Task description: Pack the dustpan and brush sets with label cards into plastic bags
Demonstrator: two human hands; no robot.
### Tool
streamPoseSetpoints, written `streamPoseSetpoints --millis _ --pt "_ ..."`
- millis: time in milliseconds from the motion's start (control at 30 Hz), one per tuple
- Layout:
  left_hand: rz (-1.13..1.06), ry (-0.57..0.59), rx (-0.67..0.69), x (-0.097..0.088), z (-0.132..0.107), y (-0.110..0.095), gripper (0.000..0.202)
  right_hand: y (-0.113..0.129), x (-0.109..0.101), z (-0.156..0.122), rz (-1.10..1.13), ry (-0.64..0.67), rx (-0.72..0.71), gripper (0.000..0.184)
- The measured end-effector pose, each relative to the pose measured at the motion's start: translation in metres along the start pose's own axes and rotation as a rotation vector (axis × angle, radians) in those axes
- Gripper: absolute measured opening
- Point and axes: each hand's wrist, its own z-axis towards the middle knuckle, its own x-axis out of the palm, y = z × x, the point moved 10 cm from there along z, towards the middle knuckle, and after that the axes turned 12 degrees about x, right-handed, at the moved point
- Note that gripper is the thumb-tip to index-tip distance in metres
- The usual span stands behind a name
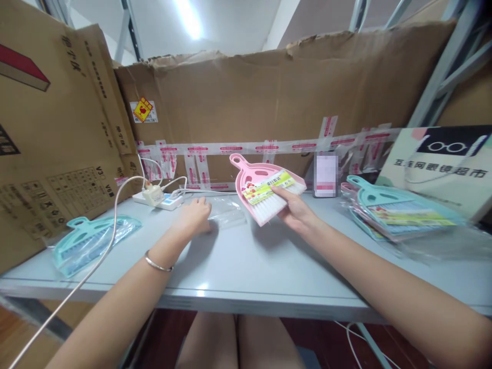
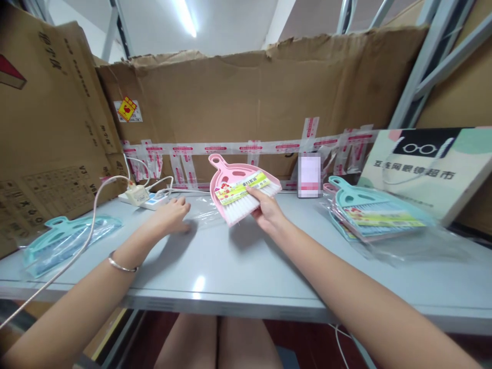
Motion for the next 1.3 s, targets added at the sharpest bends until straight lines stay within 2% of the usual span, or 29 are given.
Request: streamPoseSetpoints --millis 100,200,467,667,767,900,1000,1067,1167,1300 --pt "-0.006 -0.03 -0.02 0.001 0.002 0.006 0.025 0.0 0.003 -0.002 -0.007 0.014 -0.007 0.029" --pt "-0.023 -0.096 -0.079 -0.004 0.005 0.015 0.021 0.003 0.008 -0.003 -0.011 0.063 -0.024 0.029" --pt "-0.096 -0.407 -0.257 -0.039 -0.006 0.039 0.021 -0.014 0.026 -0.011 -0.283 0.243 0.094 0.034" --pt "-0.184 -0.63 -0.314 -0.054 -0.022 0.055 0.013 -0.023 0.027 -0.016 -0.426 0.268 0.157 0.033" --pt "-0.176 -0.733 -0.225 -0.067 -0.027 0.04 0.013 -0.024 0.028 -0.018 -0.453 0.248 0.146 0.033" --pt "-0.121 -0.882 0.027 -0.094 -0.038 -0.01 0.017 -0.021 0.035 -0.03 -0.383 0.213 0.074 0.033" --pt "0.031 -1.044 0.171 -0.113 -0.056 -0.044 0.019 -0.023 0.044 -0.044 -0.291 0.203 0.028 0.031" --pt "0.143 -1.138 0.269 -0.12 -0.068 -0.06 0.016 -0.025 0.047 -0.051 -0.226 0.193 0.001 0.03" --pt "0.215 -1.19 0.396 -0.123 -0.079 -0.068 0.009 -0.026 0.046 -0.056 -0.124 0.156 -0.036 0.031" --pt "0.178 -1.195 0.439 -0.124 -0.083 -0.066 0.003 -0.016 0.037 -0.055 -0.001 0.084 -0.111 0.034"
